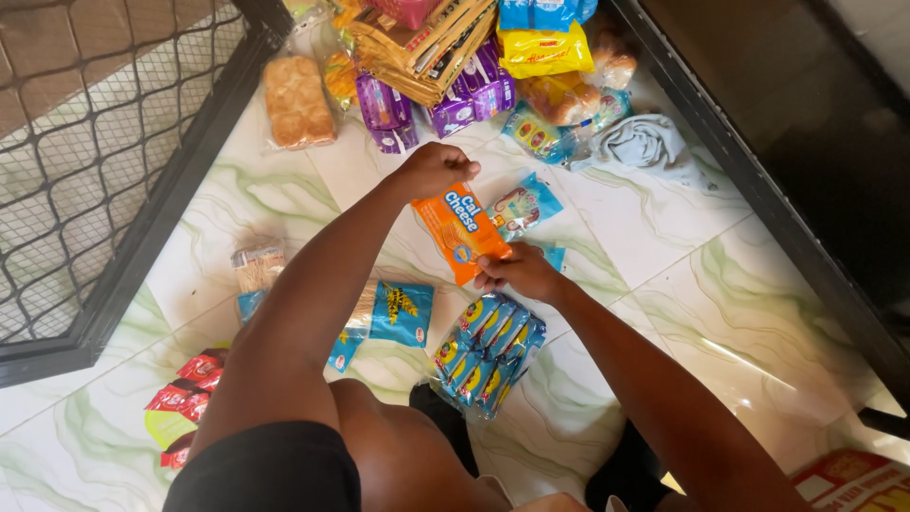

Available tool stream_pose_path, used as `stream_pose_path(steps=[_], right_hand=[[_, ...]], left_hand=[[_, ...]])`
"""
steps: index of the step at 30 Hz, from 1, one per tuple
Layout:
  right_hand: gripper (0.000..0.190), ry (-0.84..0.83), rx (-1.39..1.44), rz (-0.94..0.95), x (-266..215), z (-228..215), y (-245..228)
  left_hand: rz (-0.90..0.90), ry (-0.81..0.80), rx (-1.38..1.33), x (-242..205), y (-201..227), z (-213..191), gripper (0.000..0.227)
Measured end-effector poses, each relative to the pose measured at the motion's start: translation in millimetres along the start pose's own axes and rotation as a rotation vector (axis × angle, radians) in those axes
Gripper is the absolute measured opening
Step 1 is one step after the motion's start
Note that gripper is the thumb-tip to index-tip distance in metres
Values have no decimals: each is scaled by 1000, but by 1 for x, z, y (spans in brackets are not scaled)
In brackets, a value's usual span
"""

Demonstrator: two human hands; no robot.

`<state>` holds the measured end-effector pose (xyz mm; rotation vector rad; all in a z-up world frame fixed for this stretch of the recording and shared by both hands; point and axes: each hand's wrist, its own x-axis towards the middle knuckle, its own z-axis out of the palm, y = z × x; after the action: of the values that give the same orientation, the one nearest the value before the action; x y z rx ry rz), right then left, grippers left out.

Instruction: Organizing various snacks, bread, and beverage items from the floor onto shelves.

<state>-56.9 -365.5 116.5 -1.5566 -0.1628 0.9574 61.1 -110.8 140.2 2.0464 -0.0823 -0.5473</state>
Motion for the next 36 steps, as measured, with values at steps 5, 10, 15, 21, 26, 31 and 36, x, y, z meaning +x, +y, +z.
stream_pose_path(steps=[5, 10, 15, 21, 26, 31, 36], right_hand=[[38, -64, 19, 38, -3, 0, -9], [42, -199, -11, 30, -7, -14, -25], [56, -13, -5, 88, 1, -25, -27], [65, -2, -47, -103, -2, -23, -41], [66, 167, 50, -147, -6, -34, -37], [59, 395, 380, -112, -15, -47, -56], [52, 324, 219, -93, -28, -56, -72]], left_hand=[[-23, 43, -240, 6, -19, 1, 32], [0, 120, -316, 11, -25, -3, 27], [44, 165, -251, 5, -17, -10, 27], [-9, 239, -240, 4, -14, -10, 33], [-173, -28, -590, -5, -5, -4, 52], [-96, -29, -607, 5, -23, 13, 41], [-96, 27, -691, 10, -10, 20, 35]])
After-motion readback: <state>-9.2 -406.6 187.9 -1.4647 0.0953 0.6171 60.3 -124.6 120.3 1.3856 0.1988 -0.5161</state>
